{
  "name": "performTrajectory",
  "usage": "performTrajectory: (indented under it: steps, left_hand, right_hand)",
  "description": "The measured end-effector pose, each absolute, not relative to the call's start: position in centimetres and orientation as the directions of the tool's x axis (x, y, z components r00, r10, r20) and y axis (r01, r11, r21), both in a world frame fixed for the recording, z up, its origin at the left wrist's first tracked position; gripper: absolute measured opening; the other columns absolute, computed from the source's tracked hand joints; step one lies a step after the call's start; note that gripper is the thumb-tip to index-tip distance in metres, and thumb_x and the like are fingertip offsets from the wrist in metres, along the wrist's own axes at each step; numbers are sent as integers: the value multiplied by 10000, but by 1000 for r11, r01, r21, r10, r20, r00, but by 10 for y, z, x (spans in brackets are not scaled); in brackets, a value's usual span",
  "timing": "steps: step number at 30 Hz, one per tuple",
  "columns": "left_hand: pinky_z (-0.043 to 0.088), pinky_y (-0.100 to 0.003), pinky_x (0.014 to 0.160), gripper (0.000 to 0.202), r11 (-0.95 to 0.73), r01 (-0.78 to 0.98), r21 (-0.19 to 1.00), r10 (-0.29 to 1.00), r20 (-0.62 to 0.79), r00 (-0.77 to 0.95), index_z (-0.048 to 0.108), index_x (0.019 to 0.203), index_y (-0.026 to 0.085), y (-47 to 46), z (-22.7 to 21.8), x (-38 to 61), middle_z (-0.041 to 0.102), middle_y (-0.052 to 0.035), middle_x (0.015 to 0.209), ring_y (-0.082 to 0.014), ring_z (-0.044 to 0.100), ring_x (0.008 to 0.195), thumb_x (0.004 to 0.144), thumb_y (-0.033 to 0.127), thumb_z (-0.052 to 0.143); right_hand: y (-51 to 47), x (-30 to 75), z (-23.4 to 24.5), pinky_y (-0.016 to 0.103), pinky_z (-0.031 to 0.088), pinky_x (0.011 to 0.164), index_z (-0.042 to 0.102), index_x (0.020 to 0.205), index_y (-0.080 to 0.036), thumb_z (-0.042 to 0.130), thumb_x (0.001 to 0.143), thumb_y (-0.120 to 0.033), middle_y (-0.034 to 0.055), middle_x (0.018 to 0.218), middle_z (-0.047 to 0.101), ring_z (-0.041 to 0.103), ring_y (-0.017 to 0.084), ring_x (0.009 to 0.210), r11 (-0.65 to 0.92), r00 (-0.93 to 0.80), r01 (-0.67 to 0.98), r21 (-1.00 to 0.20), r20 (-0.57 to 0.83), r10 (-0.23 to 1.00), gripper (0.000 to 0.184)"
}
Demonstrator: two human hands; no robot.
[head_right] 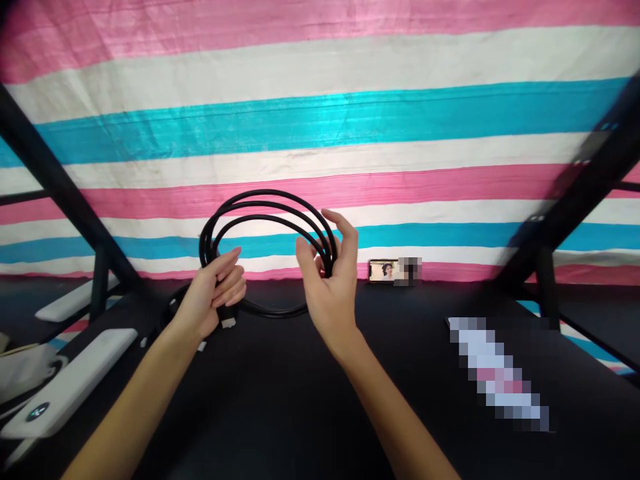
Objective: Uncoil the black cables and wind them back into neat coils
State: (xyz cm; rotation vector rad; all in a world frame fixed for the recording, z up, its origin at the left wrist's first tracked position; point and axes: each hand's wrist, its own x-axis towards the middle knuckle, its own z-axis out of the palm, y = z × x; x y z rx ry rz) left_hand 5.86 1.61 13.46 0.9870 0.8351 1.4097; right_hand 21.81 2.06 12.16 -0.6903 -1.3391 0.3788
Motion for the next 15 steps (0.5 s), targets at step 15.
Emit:
performTrajectory:
  steps: [15]
  left_hand:
    - [209, -240, 363, 485, -65, 81, 995, 967, 43, 250, 305, 444, 200, 19, 129, 49, 263, 83, 324, -37, 249, 253, 833, 370, 540]
  right_hand:
    - [27, 230, 124, 247, 439, 576, 648, 1089, -192, 488, 917, -220, 31, 887, 651, 570, 141, 636, 750, -58, 424, -508, 811, 582, 237]
